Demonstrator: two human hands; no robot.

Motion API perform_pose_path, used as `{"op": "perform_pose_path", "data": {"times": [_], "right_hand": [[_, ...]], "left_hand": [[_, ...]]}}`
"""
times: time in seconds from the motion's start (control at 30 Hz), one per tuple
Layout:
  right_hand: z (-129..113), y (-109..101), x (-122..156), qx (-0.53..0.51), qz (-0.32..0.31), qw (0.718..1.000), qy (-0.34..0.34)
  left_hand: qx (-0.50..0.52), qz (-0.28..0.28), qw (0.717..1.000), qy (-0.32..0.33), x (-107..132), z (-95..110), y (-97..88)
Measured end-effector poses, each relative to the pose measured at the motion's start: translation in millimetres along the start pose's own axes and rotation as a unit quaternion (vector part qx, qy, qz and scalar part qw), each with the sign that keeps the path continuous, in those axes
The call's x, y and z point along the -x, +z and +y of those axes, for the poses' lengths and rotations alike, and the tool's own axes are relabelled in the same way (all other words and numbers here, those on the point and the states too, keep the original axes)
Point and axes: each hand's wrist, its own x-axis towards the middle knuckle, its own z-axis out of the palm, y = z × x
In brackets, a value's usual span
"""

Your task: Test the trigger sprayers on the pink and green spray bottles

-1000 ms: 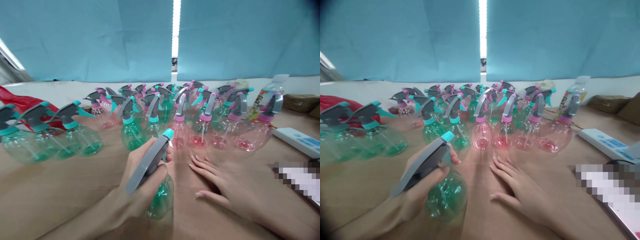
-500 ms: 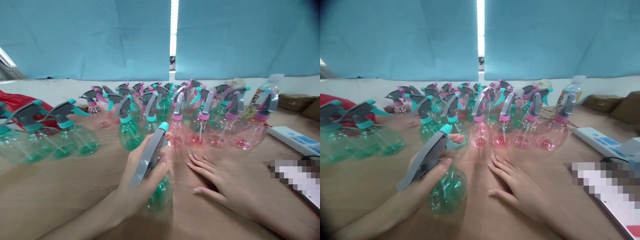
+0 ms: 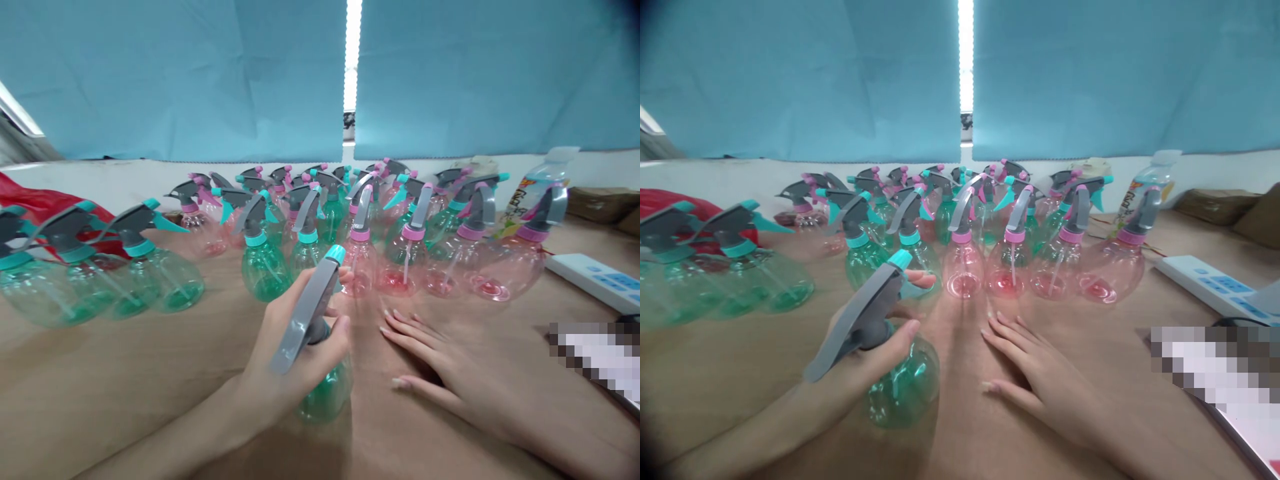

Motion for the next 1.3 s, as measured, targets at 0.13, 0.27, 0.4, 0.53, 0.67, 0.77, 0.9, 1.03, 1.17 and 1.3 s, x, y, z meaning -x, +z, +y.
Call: {"op": "perform_pose_path", "data": {"times": [0.13, 0.27, 0.4, 0.53, 0.67, 0.77, 0.9, 1.03, 1.17, 1.3], "right_hand": [[1, 1, 1, 0.011, -0.003, 1.000, 0.003], [1, 2, 1, 0.022, -0.007, 1.000, 0.000], [3, 3, 2, 0.019, 0.001, 1.000, -0.006], [5, 5, 2, 0.015, 0.011, 1.000, -0.013], [5, 5, 2, 0.014, 0.015, 1.000, -0.008], [5, 5, 2, 0.019, 0.010, 1.000, -0.008], [5, 4, 2, 0.018, 0.007, 1.000, -0.004], [5, 3, 2, 0.019, 0.000, 1.000, -0.002], [5, 4, 2, 0.030, -0.004, 1.000, -0.005], [5, 4, 2, 0.026, -0.010, 1.000, 0.000]], "left_hand": [[-0.006, 0.009, 1.000, 0.002, -2, 1, 1.3], [-0.006, 0.014, 1.000, 0.002, -2, 7, 2.1], [-0.012, 0.012, 1.000, -0.002, -2, 10, 1.4], [-0.041, 0.003, 0.999, 0.000, -2, 9, 0.4], [-0.045, 0.000, 0.999, 0.007, -4, 4, 1.0], [-0.037, 0.000, 0.999, 0.016, -3, -1, 1.7], [-0.044, -0.017, 0.999, 0.018, -2, -6, 1.2], [-0.060, -0.019, 0.998, 0.023, -2, -9, 0.3], [-0.052, -0.023, 0.998, 0.024, -3, -7, 0.6], [-0.032, -0.012, 0.999, 0.009, -4, 0, 1.7]]}}
